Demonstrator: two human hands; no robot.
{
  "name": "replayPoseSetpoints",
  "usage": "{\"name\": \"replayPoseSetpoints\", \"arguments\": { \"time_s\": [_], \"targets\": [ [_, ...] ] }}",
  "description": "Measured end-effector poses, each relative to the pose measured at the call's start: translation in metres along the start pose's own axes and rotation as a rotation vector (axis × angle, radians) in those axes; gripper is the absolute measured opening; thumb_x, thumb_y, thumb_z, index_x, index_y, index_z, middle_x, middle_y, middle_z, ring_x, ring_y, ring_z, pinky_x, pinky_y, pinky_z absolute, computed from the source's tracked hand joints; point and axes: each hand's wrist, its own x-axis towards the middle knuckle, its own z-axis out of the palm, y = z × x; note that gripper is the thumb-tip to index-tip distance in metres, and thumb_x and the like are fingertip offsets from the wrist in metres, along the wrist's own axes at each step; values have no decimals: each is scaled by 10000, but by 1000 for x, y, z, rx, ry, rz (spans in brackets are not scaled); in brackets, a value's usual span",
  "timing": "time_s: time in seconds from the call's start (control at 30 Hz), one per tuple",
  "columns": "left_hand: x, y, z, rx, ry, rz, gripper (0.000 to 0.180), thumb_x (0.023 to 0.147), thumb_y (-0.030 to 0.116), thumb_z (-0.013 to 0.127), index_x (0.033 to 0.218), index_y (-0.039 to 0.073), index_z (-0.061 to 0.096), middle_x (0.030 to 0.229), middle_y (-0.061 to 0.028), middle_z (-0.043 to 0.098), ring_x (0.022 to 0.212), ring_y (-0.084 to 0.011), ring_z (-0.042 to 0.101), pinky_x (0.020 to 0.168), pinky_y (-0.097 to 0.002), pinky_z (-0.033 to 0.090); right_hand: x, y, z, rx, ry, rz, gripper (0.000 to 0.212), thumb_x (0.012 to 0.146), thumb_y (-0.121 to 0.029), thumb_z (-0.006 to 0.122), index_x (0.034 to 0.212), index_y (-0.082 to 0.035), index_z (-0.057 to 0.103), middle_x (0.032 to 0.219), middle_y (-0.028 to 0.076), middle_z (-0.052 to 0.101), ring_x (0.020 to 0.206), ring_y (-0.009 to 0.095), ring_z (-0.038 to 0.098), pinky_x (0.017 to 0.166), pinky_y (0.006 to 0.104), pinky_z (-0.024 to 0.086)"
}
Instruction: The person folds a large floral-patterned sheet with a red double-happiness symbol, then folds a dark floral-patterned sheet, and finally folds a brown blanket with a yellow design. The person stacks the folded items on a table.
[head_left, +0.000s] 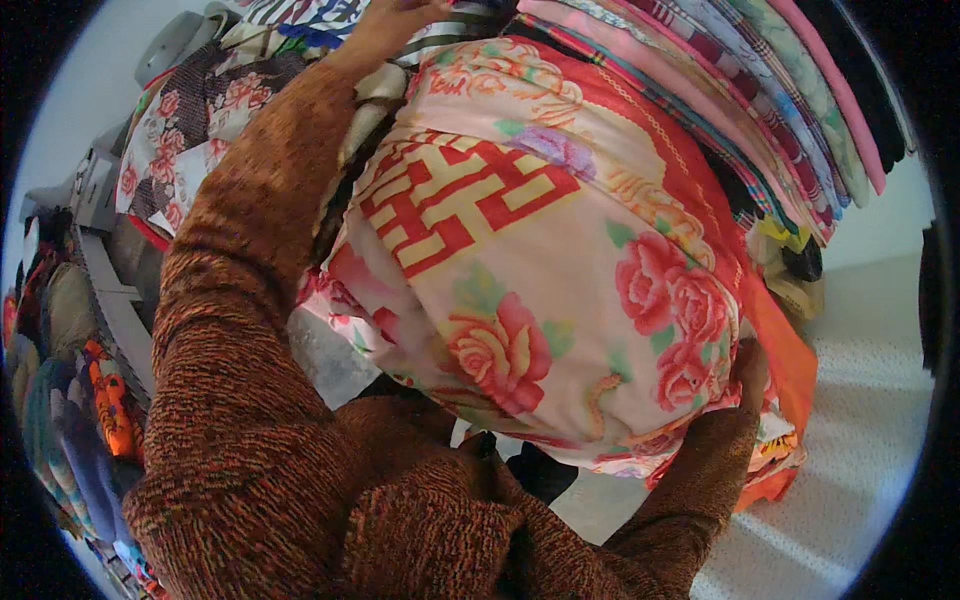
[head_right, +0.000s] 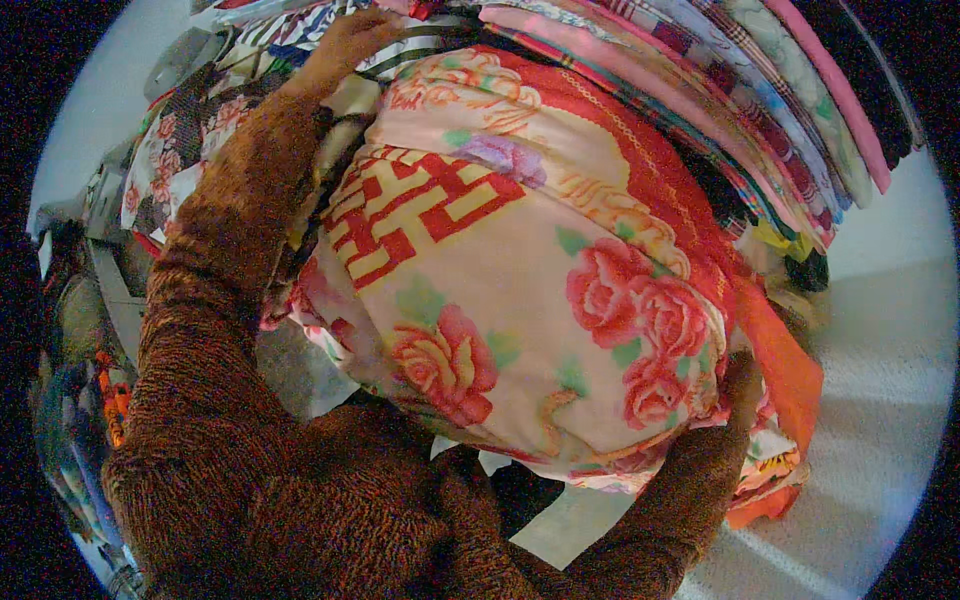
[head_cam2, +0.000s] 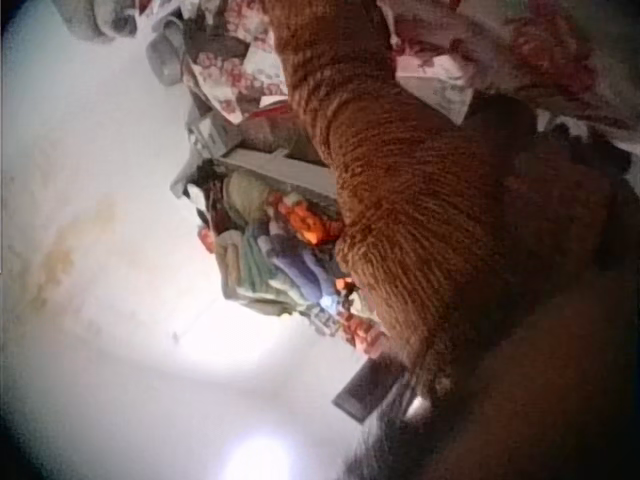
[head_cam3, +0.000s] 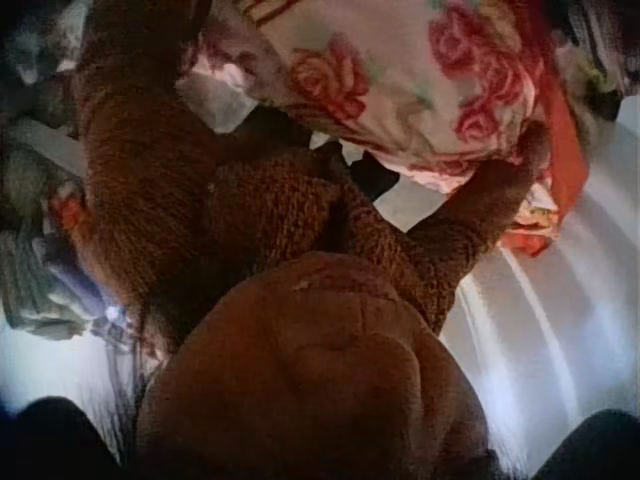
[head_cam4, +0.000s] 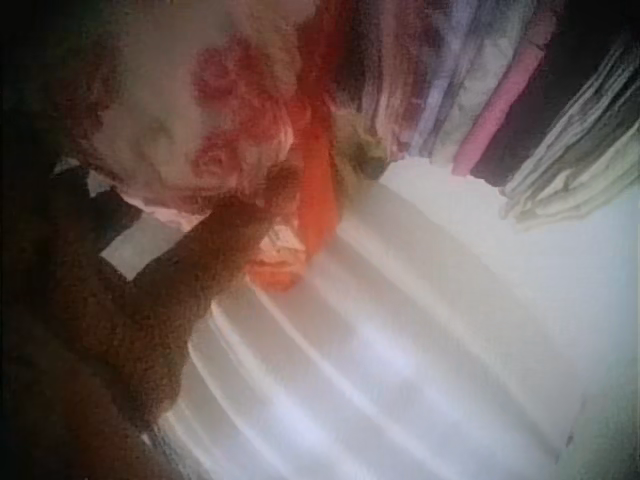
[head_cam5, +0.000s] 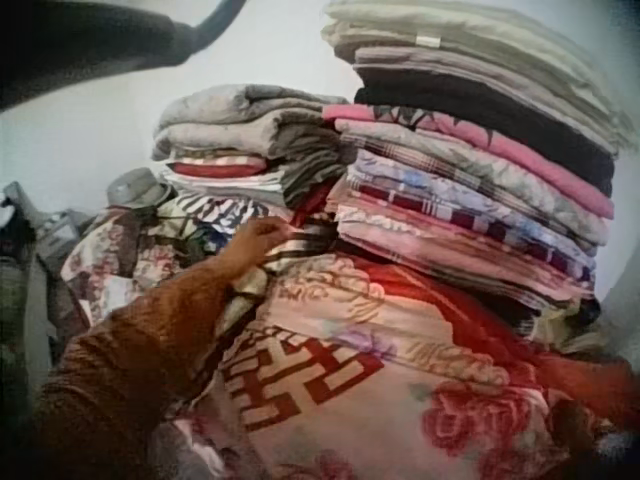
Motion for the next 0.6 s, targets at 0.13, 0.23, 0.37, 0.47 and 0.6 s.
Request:
{"name": "replayPoseSetpoints", "arguments": {
  "time_s": [0.13,0.23,0.37,0.47,0.6],
  "targets": [
    [-105,47,-14,-301,64,-349,483,860,336,614,1197,3,518,1095,-88,582,1027,-177,534,900,-299,405,-24,25,2,613,365,122,340,910,-277,544,1079,15,583,1080,169,615,969,269,598,833,369,470],
    [-223,67,-24,-317,41,-442,503,834,315,647,1200,11,483,1105,-63,549,1052,-161,500,917,-295,394,16,-87,-120,716,447,80,391,936,-298,503,1198,-10,526,1204,166,555,1102,291,528,921,349,415],
    [-312,81,-8,-228,-170,-490,592,735,216,760,1204,19,456,1128,-64,527,1086,-164,489,929,-316,401,49,-157,-195,820,469,-178,522,906,-377,539,1287,-24,478,1279,165,513,1185,271,484,992,337,364],
    [-342,102,4,49,-134,-345,647,671,181,792,1207,34,459,1162,-113,526,1097,-249,513,923,-348,421,81,-221,-236,735,342,-198,552,896,-397,551,1289,-18,471,1283,171,506,1182,271,486,1003,317,349],
    [-351,100,6,354,-81,-127,652,630,151,780,1197,57,473,1151,-155,536,1057,-345,525,898,-391,441,134,-245,-228,541,400,-276,449,872,-376,580,1156,-28,574,1098,158,608,1031,280,572,905,344,416]
  ]
}}
